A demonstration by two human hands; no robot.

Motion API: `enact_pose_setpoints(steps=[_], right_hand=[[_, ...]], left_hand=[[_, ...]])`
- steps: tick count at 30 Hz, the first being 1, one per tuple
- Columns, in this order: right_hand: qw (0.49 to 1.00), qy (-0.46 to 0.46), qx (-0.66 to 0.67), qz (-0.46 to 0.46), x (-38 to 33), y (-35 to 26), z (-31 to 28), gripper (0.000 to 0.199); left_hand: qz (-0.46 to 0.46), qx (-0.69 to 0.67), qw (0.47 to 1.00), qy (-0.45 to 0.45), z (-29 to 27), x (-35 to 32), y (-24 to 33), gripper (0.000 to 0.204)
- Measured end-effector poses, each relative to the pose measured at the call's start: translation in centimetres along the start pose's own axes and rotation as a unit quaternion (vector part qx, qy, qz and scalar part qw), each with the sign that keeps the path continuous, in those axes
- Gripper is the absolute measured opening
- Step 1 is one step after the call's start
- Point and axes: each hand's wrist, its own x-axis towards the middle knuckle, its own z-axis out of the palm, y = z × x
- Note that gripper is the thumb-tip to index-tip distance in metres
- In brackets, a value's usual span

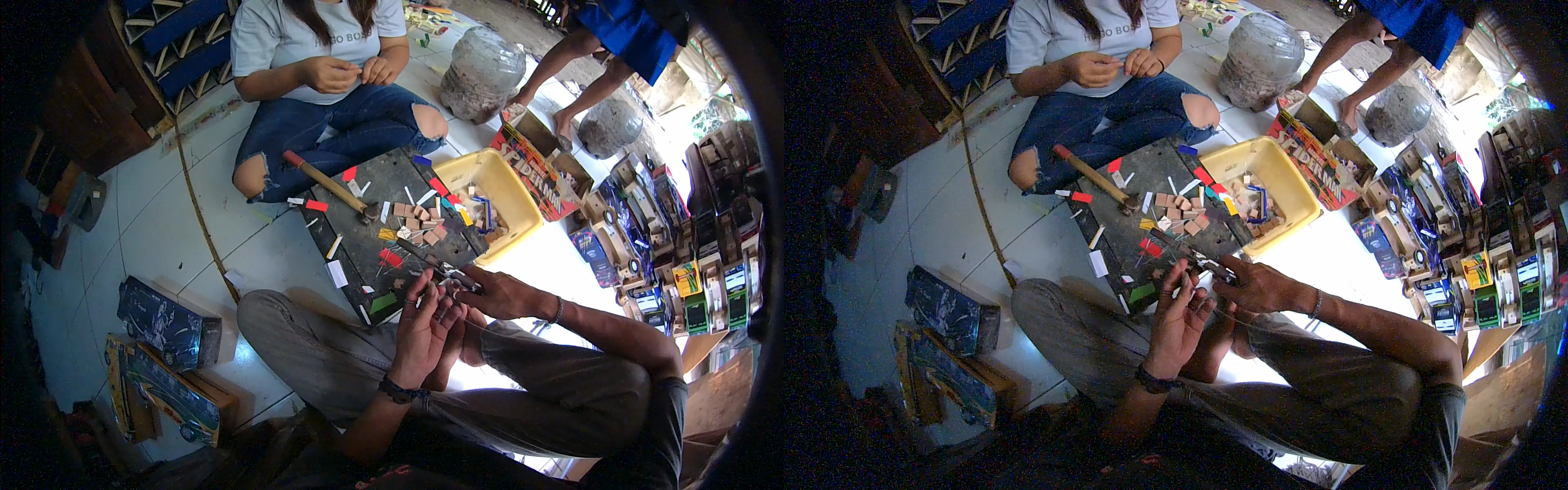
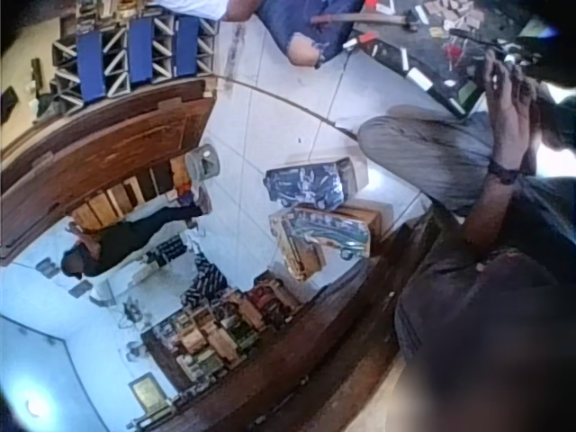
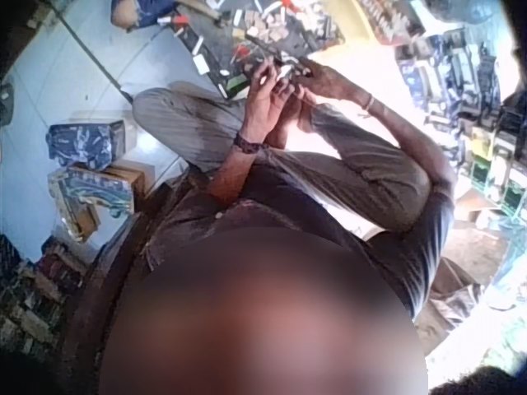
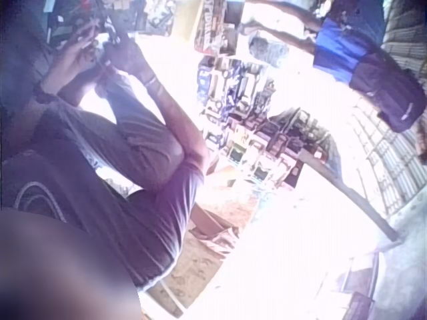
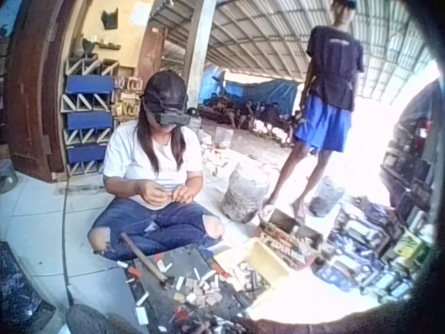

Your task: The person sits on the floor and uses pliers to manipulate small wires and components on a work surface. They repeatedly cut, bend, and adjust the wires while a coworker hammers small wooden blocks nearby. The person occasionally pauses to reposition the components.

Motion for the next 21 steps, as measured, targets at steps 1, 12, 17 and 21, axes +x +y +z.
enact_pose_setpoints(steps=[1, 12, 17, 21], right_hand=[[0.999, 0.013, 0.003, -0.032, 0.0, 0.1, 0.1, 0.037], [0.999, 0.009, -0.024, 0.043, 1.1, 1.5, 1.4, 0.039], [0.998, 0.012, -0.043, 0.045, 1.3, 1.7, 1.6, 0.039], [0.995, 0.002, -0.072, 0.064, 1.4, 1.8, 1.7, 0.040]], left_hand=[[0.000, 0.002, 1.000, -0.003, 0.0, 0.0, 0.0, 0.040], [0.008, 0.008, 1.000, 0.008, -0.1, -0.1, -0.5, 0.035], [0.005, 0.014, 0.999, 0.041, 0.1, -0.3, -0.8, 0.036], [0.003, 0.027, 0.995, 0.098, 0.5, -0.6, -1.5, 0.038]])
